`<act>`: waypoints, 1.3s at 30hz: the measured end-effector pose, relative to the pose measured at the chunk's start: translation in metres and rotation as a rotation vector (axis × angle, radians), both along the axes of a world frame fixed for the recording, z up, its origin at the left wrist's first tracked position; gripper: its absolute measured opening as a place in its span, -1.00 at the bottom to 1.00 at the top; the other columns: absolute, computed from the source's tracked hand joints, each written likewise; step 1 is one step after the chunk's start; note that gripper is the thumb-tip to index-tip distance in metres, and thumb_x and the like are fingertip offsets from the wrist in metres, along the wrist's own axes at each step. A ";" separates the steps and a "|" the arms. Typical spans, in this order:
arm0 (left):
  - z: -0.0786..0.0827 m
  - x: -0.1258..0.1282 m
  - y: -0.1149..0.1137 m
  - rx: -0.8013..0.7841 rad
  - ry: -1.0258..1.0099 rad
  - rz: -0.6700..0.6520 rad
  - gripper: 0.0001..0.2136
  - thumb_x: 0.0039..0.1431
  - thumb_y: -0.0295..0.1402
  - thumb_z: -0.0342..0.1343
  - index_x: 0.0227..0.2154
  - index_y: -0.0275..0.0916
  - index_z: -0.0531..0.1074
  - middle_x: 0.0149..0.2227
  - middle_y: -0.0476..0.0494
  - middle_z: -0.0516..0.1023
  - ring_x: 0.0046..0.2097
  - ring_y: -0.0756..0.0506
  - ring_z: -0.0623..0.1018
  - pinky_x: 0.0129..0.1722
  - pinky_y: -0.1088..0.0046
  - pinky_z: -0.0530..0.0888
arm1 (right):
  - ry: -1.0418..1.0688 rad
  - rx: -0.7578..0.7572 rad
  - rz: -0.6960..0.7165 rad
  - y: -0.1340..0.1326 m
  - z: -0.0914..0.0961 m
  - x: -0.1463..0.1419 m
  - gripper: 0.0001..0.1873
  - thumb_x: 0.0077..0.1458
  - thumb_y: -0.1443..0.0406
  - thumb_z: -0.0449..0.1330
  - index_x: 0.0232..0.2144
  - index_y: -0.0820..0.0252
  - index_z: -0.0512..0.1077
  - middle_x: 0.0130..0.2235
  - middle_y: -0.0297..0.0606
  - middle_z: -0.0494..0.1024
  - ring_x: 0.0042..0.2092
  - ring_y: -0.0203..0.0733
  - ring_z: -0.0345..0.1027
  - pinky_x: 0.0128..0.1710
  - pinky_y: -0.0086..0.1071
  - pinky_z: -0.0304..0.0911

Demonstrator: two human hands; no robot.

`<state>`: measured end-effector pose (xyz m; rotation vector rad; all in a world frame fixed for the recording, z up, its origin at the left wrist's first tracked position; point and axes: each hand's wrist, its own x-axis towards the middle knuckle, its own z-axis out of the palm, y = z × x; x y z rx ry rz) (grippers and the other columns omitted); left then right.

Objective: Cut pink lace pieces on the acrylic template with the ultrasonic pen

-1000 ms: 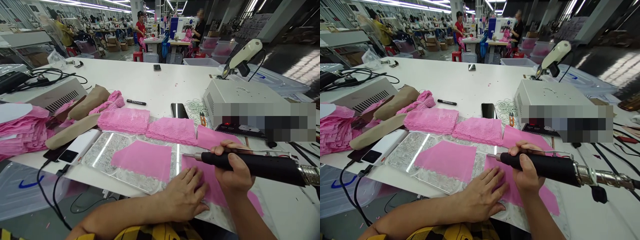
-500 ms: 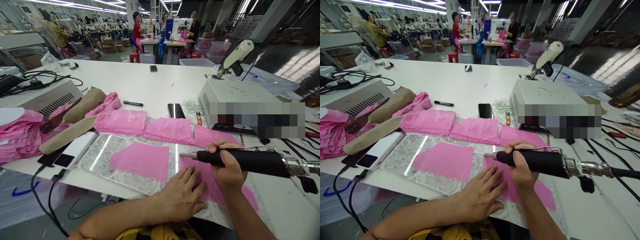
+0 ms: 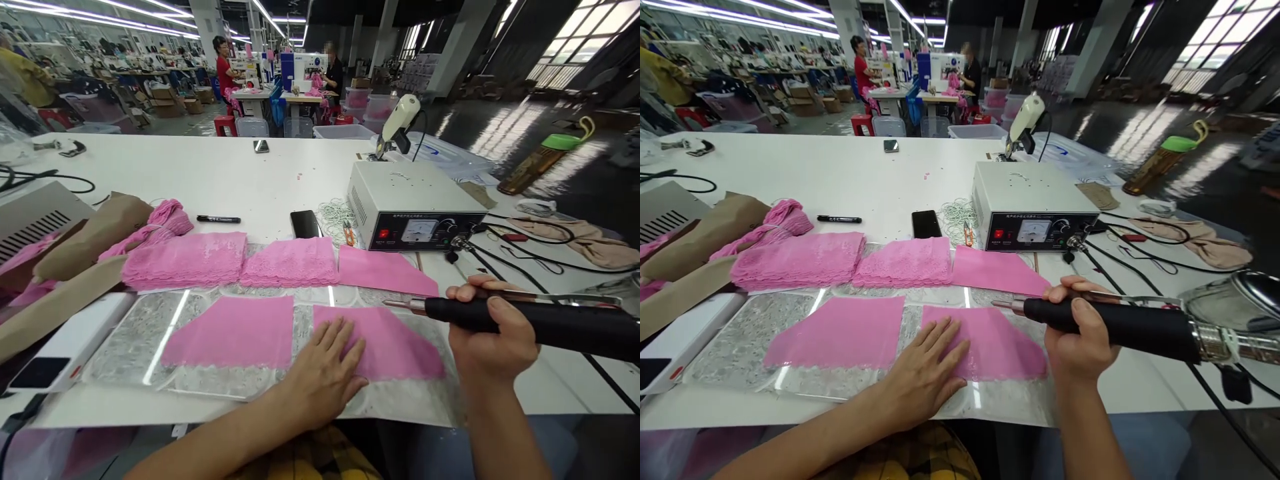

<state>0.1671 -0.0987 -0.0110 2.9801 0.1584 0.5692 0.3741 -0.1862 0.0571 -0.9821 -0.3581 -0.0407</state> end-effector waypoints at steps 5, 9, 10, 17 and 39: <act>0.001 0.008 -0.002 0.029 0.037 -0.013 -0.53 0.35 -0.08 -0.01 0.16 -0.29 0.33 0.23 -0.40 0.36 0.25 -0.39 0.36 0.17 0.00 0.37 | -0.003 -0.019 -0.035 -0.015 -0.013 0.009 -0.83 -0.28 0.28 0.14 -0.50 0.18 0.40 -0.42 -0.33 0.43 -0.49 -0.33 0.25 -0.42 -0.32 0.29; 0.004 0.010 -0.003 0.054 0.081 -0.015 -0.53 0.35 -0.07 -0.01 0.18 -0.27 0.32 0.24 -0.37 0.35 0.27 -0.36 0.35 0.19 0.01 0.35 | -0.007 0.000 -0.032 -0.015 -0.018 0.010 -0.82 -0.27 0.28 0.14 -0.48 0.20 0.39 -0.40 -0.31 0.44 -0.49 -0.32 0.27 -0.41 -0.31 0.30; 0.004 0.011 -0.003 0.066 0.097 -0.012 -0.53 0.36 -0.07 -0.02 0.18 -0.27 0.32 0.24 -0.36 0.35 0.27 -0.35 0.34 0.20 0.01 0.34 | -0.003 0.001 -0.030 -0.015 -0.019 0.011 -0.82 -0.27 0.29 0.14 -0.48 0.20 0.39 -0.40 -0.31 0.44 -0.49 -0.32 0.28 -0.42 -0.31 0.30; 0.007 0.011 -0.004 0.104 0.131 -0.003 -0.53 0.39 -0.08 -0.09 0.20 -0.26 0.31 0.26 -0.34 0.33 0.28 -0.35 0.32 0.20 0.01 0.34 | -0.011 -0.004 -0.002 -0.013 -0.021 0.010 -0.82 -0.25 0.30 0.13 -0.46 0.19 0.40 -0.38 -0.32 0.44 -0.49 -0.33 0.27 -0.41 -0.30 0.31; -0.004 0.008 0.002 0.140 0.022 -0.008 -0.58 0.39 -0.16 -0.07 0.20 -0.23 0.31 0.27 -0.35 0.30 0.29 -0.34 0.31 0.19 0.02 0.32 | -0.015 0.023 -0.048 -0.029 -0.015 0.017 -0.86 -0.25 0.29 0.16 -0.49 0.18 0.41 -0.41 -0.34 0.45 -0.51 -0.35 0.27 -0.46 -0.33 0.29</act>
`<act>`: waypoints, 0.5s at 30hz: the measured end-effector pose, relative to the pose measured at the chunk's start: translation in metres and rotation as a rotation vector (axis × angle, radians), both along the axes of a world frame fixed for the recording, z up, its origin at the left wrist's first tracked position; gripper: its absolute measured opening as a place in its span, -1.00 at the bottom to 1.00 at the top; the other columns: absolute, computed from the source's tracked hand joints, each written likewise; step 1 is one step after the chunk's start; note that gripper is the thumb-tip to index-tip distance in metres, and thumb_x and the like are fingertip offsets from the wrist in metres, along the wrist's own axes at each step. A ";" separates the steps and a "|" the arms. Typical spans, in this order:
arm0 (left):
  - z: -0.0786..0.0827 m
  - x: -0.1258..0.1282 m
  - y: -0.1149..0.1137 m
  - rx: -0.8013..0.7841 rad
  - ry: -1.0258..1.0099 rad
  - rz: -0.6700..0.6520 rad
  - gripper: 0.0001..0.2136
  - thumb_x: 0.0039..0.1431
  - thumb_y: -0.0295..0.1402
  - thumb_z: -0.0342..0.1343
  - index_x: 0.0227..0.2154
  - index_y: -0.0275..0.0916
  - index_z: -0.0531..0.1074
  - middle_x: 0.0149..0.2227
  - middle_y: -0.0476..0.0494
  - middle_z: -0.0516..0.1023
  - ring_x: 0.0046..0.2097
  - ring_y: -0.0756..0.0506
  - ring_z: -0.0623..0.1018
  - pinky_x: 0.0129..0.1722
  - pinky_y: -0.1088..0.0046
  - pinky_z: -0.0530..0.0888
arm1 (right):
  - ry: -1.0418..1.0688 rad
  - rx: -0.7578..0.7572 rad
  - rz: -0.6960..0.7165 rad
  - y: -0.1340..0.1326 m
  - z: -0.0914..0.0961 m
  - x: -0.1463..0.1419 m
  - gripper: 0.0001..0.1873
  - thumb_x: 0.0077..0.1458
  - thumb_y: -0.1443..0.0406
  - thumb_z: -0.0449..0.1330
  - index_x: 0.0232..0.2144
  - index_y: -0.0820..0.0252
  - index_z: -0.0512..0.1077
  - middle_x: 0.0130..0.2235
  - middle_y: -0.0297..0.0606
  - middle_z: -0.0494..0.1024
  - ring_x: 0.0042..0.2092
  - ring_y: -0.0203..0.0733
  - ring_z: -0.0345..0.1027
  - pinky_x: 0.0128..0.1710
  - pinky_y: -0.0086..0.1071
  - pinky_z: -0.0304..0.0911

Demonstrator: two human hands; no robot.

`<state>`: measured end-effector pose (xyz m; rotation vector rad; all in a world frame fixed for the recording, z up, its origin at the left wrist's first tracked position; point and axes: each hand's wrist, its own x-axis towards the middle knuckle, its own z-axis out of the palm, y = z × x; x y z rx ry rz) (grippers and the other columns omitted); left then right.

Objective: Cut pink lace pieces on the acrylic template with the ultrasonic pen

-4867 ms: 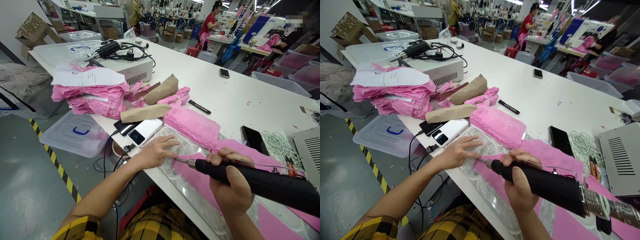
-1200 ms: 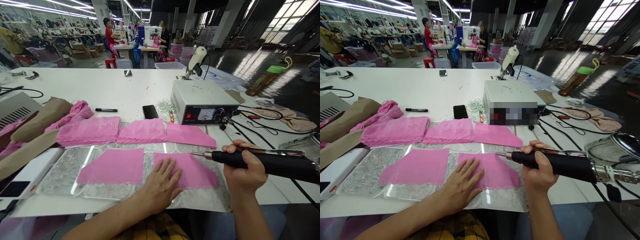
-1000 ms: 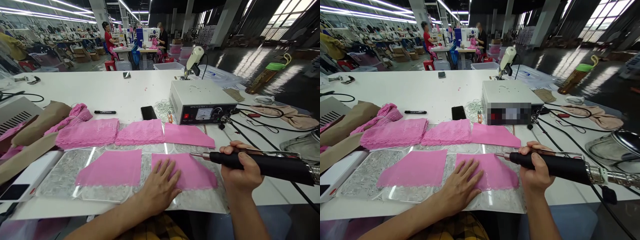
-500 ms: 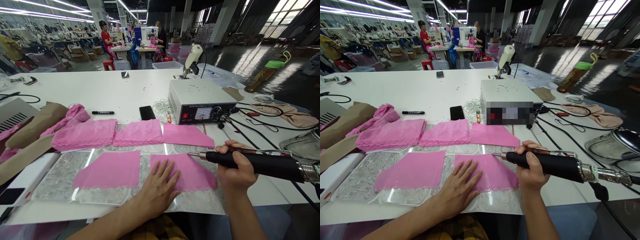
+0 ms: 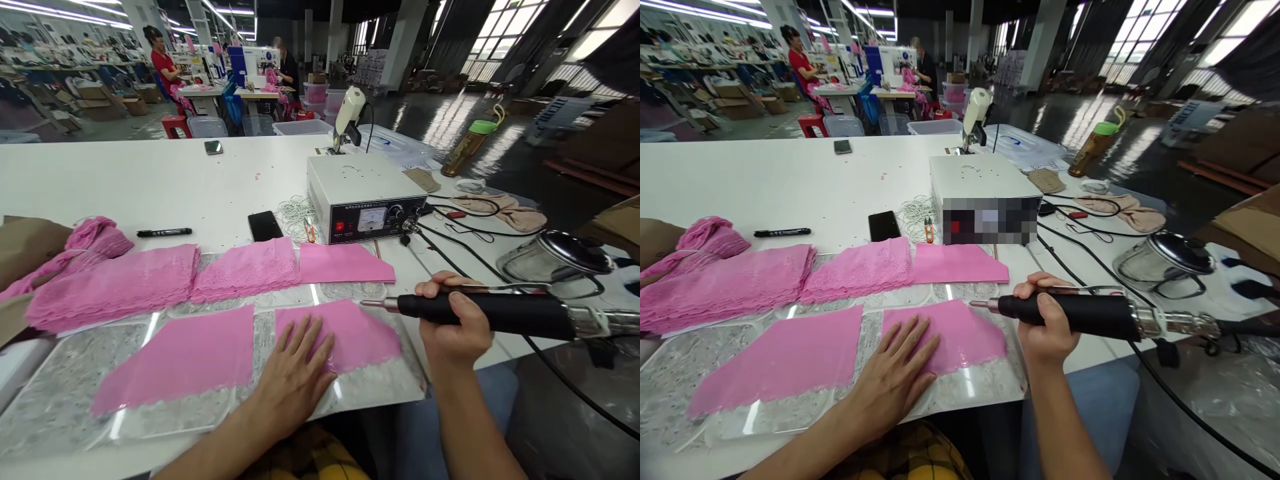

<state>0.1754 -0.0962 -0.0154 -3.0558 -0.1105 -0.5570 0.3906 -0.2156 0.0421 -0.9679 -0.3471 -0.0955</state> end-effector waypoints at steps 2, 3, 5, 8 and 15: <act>-0.001 0.000 0.000 0.009 -0.031 -0.002 -0.60 0.40 -0.21 -0.08 0.19 -0.25 0.32 0.26 -0.37 0.31 0.29 -0.36 0.31 0.19 0.01 0.30 | 0.011 -0.017 -0.035 -0.017 0.002 0.002 -0.85 -0.28 0.29 0.15 -0.52 0.18 0.41 -0.43 -0.34 0.44 -0.53 -0.35 0.25 -0.48 -0.34 0.27; -0.001 0.000 0.000 0.009 -0.045 -0.003 -0.60 0.40 -0.21 -0.09 0.19 -0.26 0.33 0.26 -0.36 0.31 0.28 -0.35 0.31 0.20 0.01 0.29 | 0.016 -0.031 -0.053 -0.026 0.002 0.003 -0.85 -0.30 0.29 0.14 -0.53 0.18 0.40 -0.44 -0.34 0.44 -0.53 -0.35 0.24 -0.49 -0.34 0.26; 0.000 0.001 0.000 0.001 -0.061 -0.003 -0.61 0.41 -0.21 -0.12 0.18 -0.25 0.34 0.25 -0.34 0.33 0.28 -0.33 0.32 0.21 0.03 0.28 | 0.025 -0.065 -0.082 -0.042 0.003 0.003 -0.85 -0.33 0.29 0.12 -0.55 0.18 0.40 -0.45 -0.35 0.43 -0.54 -0.35 0.23 -0.50 -0.33 0.25; 0.001 0.001 0.000 -0.002 -0.060 -0.002 -0.60 0.42 -0.19 -0.13 0.17 -0.24 0.35 0.26 -0.31 0.33 0.28 -0.32 0.32 0.20 0.05 0.29 | 0.024 -0.101 -0.111 -0.056 0.003 0.002 -0.84 -0.34 0.29 0.11 -0.55 0.17 0.39 -0.46 -0.35 0.42 -0.55 -0.34 0.21 -0.50 -0.33 0.23; 0.001 0.000 0.001 0.018 -0.042 0.002 -0.60 0.40 -0.22 -0.09 0.20 -0.24 0.32 0.29 -0.33 0.27 0.29 -0.34 0.29 0.22 0.02 0.27 | 0.010 -0.130 -0.101 -0.057 0.004 -0.002 -0.85 -0.32 0.30 0.12 -0.54 0.15 0.41 -0.45 -0.36 0.43 -0.53 -0.32 0.22 -0.49 -0.32 0.23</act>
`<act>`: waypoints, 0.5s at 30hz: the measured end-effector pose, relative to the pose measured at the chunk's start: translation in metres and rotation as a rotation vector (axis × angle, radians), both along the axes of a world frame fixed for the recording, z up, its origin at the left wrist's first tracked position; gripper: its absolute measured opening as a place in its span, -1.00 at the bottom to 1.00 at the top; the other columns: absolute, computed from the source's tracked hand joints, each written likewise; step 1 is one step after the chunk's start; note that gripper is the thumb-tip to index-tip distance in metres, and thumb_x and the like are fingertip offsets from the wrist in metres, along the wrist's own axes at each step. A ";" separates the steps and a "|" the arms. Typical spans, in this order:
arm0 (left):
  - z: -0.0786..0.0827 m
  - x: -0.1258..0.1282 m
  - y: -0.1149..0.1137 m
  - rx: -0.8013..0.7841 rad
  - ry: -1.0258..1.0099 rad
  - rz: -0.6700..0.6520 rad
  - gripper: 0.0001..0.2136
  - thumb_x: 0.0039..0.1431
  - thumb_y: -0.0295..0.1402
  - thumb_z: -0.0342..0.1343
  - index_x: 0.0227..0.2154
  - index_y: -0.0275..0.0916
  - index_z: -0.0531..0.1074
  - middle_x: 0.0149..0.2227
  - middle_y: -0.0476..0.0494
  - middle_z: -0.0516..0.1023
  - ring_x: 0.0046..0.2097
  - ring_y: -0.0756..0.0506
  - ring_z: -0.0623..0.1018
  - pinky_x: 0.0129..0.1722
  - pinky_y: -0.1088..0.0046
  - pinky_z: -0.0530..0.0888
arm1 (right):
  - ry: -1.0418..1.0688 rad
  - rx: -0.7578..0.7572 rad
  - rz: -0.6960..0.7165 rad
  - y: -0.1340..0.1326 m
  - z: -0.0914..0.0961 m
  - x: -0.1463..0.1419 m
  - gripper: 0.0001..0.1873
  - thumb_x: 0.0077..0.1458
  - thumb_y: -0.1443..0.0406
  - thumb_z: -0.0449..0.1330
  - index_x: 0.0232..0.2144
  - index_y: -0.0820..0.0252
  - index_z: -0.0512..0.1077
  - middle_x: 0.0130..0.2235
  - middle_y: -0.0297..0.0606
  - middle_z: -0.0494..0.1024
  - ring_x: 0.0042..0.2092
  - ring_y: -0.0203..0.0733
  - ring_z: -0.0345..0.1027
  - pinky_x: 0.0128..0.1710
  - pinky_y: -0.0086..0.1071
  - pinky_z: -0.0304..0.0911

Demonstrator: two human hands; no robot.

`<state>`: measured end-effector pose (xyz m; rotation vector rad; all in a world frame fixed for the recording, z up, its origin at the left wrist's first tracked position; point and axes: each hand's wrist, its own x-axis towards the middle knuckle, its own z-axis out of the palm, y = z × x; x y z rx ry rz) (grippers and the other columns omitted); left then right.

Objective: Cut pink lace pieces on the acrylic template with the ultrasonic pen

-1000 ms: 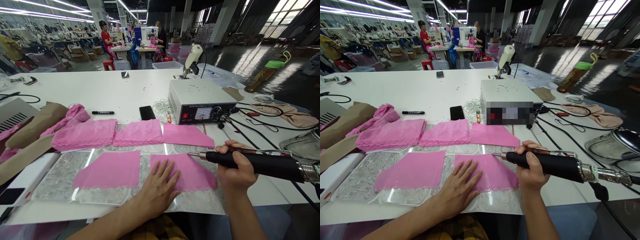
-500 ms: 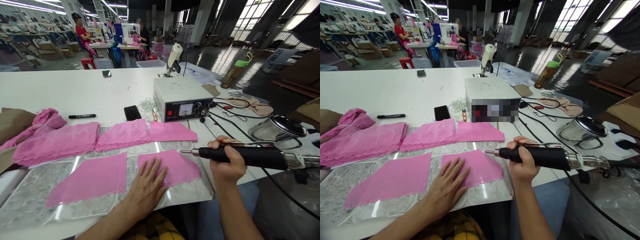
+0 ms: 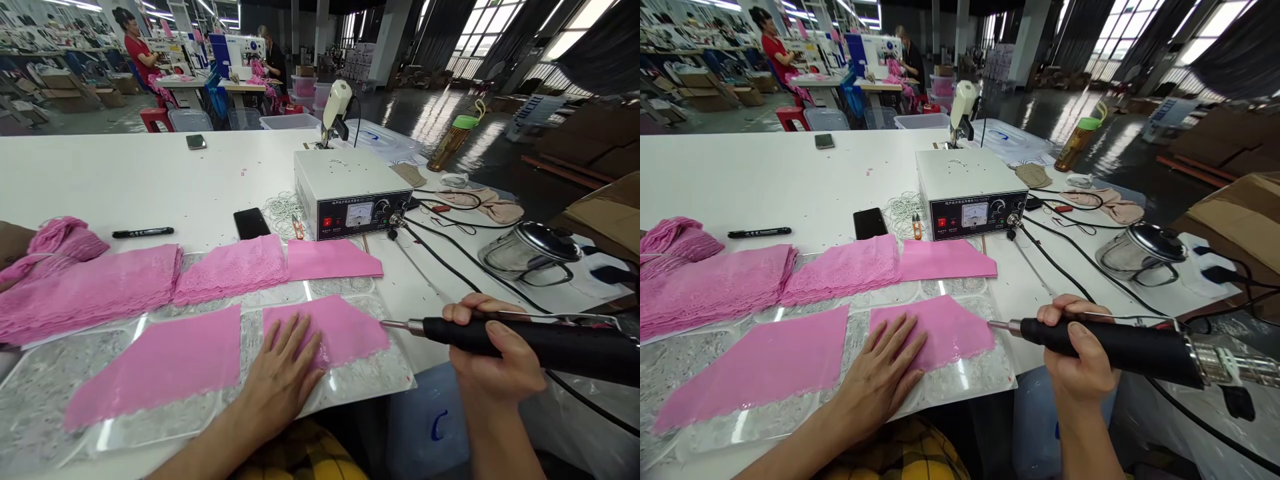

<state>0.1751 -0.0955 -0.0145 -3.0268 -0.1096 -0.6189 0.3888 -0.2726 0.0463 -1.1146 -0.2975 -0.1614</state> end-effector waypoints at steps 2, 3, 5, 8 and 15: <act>-0.001 0.000 0.000 -0.006 0.005 0.000 -0.60 0.40 -0.22 -0.09 0.21 -0.24 0.31 0.30 -0.33 0.26 0.30 -0.34 0.29 0.22 0.02 0.26 | -0.011 0.001 0.008 -0.001 -0.001 0.001 -0.86 -0.30 0.30 0.12 -0.54 0.14 0.42 -0.45 -0.36 0.43 -0.53 -0.33 0.22 -0.49 -0.32 0.23; -0.001 0.000 0.001 -0.012 0.007 -0.001 -0.59 0.40 -0.22 -0.08 0.21 -0.23 0.31 0.30 -0.33 0.26 0.30 -0.34 0.29 0.22 0.02 0.26 | -0.019 0.002 0.013 -0.002 -0.002 0.001 -0.86 -0.29 0.30 0.13 -0.53 0.14 0.42 -0.45 -0.36 0.43 -0.53 -0.33 0.22 -0.50 -0.31 0.24; -0.001 0.000 0.001 -0.025 0.010 -0.003 -0.60 0.39 -0.22 -0.08 0.20 -0.23 0.32 0.29 -0.32 0.26 0.29 -0.34 0.29 0.22 0.02 0.26 | -0.032 0.004 0.023 -0.003 -0.004 0.002 -0.87 -0.28 0.30 0.15 -0.52 0.15 0.41 -0.44 -0.36 0.43 -0.53 -0.33 0.22 -0.49 -0.30 0.26; -0.003 0.000 0.001 -0.027 0.006 -0.009 -0.61 0.39 -0.24 -0.08 0.18 -0.23 0.34 0.28 -0.33 0.28 0.29 -0.35 0.30 0.21 0.01 0.27 | -0.053 0.002 0.042 -0.004 -0.006 0.003 -0.89 -0.25 0.30 0.17 -0.52 0.16 0.40 -0.43 -0.34 0.43 -0.51 -0.32 0.24 -0.49 -0.29 0.29; -0.003 0.000 0.003 0.009 -0.002 -0.001 -0.61 0.39 -0.21 -0.09 0.18 -0.22 0.34 0.27 -0.31 0.30 0.28 -0.35 0.31 0.19 0.02 0.31 | -0.072 -0.003 0.066 -0.004 -0.003 0.002 -0.88 -0.23 0.30 0.20 -0.50 0.17 0.42 -0.41 -0.33 0.44 -0.51 -0.32 0.26 -0.48 -0.29 0.29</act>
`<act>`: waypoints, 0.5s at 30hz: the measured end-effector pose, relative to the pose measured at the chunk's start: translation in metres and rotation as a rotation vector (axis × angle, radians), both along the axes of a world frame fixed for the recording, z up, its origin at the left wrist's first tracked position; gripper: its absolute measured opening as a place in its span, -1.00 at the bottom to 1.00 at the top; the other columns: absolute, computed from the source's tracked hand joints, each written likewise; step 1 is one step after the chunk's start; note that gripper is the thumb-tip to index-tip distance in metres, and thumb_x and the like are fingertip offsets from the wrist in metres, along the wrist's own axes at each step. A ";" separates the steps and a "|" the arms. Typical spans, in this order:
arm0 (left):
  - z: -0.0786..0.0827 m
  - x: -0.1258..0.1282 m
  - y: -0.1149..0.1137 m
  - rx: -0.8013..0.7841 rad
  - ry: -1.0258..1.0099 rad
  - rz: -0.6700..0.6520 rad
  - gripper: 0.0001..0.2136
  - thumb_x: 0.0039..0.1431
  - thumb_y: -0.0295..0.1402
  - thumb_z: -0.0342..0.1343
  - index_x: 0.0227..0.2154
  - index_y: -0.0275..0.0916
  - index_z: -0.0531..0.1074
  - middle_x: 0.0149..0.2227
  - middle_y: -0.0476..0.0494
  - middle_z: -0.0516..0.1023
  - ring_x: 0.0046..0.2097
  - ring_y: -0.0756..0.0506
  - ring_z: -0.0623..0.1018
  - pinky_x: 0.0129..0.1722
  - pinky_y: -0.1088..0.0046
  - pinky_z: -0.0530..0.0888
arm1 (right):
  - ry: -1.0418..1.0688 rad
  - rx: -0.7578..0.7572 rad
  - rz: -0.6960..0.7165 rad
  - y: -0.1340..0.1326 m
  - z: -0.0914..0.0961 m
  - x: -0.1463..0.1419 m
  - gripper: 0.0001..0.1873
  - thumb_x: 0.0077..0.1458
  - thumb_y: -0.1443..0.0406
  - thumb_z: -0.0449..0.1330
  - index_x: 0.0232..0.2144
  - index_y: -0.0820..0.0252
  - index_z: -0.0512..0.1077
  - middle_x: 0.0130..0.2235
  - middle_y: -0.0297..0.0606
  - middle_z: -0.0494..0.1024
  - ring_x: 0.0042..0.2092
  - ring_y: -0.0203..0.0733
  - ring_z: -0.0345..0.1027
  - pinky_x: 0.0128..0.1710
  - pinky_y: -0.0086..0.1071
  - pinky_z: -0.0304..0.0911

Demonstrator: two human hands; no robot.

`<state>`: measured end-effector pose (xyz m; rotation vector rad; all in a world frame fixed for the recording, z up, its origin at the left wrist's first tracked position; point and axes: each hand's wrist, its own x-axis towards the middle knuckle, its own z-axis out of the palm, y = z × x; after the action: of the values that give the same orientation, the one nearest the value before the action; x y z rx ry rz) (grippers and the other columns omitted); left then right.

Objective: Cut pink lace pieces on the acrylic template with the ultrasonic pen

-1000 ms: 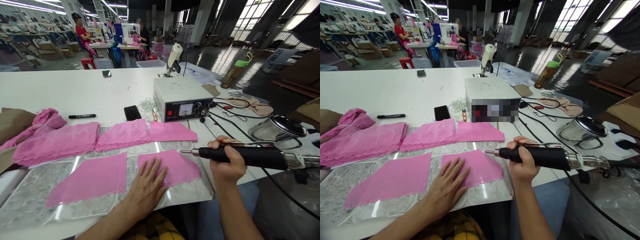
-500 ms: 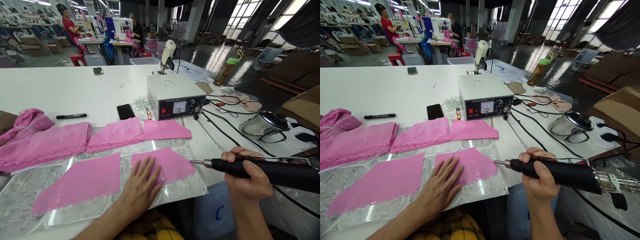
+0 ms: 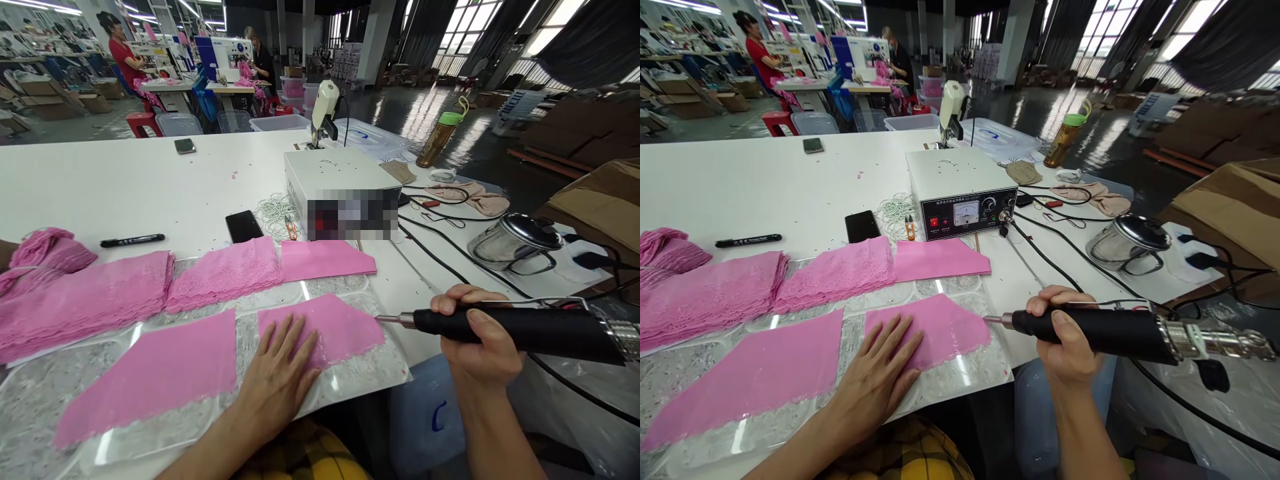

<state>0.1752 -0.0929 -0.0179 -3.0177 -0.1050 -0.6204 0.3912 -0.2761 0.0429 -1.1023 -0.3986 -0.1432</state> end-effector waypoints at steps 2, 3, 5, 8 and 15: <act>0.001 0.000 0.000 0.009 0.003 -0.001 -0.61 0.40 -0.21 -0.10 0.18 -0.22 0.34 0.27 -0.31 0.30 0.28 -0.35 0.30 0.18 0.02 0.32 | -0.008 0.005 0.002 -0.004 0.002 0.000 -0.88 -0.23 0.29 0.19 -0.50 0.16 0.43 -0.42 -0.33 0.42 -0.53 -0.32 0.24 -0.50 -0.30 0.28; 0.001 0.000 0.000 0.013 0.004 -0.002 -0.60 0.40 -0.21 -0.10 0.18 -0.23 0.33 0.27 -0.31 0.31 0.28 -0.35 0.30 0.18 0.02 0.32 | -0.015 0.005 0.001 -0.006 0.003 0.000 -0.88 -0.23 0.28 0.19 -0.50 0.15 0.43 -0.43 -0.33 0.42 -0.53 -0.32 0.23 -0.51 -0.30 0.27; 0.002 0.000 0.000 0.019 0.003 -0.006 -0.60 0.40 -0.21 -0.10 0.19 -0.23 0.33 0.27 -0.32 0.31 0.28 -0.36 0.31 0.17 0.01 0.33 | -0.026 -0.001 0.005 -0.010 0.004 -0.001 -0.88 -0.22 0.27 0.19 -0.50 0.14 0.43 -0.44 -0.32 0.41 -0.53 -0.32 0.21 -0.52 -0.30 0.26; 0.000 0.000 -0.001 0.016 -0.003 -0.005 -0.60 0.39 -0.22 -0.09 0.19 -0.24 0.33 0.27 -0.33 0.30 0.27 -0.37 0.32 0.17 0.00 0.32 | -0.021 -0.012 0.017 -0.014 0.004 -0.004 -0.87 -0.23 0.27 0.20 -0.50 0.15 0.44 -0.43 -0.31 0.41 -0.53 -0.32 0.22 -0.52 -0.29 0.27; -0.003 -0.001 -0.001 -0.024 -0.018 0.001 -0.60 0.38 -0.21 -0.07 0.20 -0.21 0.33 0.28 -0.30 0.29 0.30 -0.36 0.28 0.22 0.03 0.27 | -0.007 -0.025 -0.001 -0.012 0.000 -0.007 -0.87 -0.21 0.27 0.20 -0.48 0.16 0.44 -0.41 -0.30 0.42 -0.51 -0.31 0.23 -0.48 -0.27 0.28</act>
<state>0.1747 -0.0934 -0.0211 -3.0356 -0.1163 -0.6511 0.3843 -0.2881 0.0428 -1.1270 -0.4073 -0.1432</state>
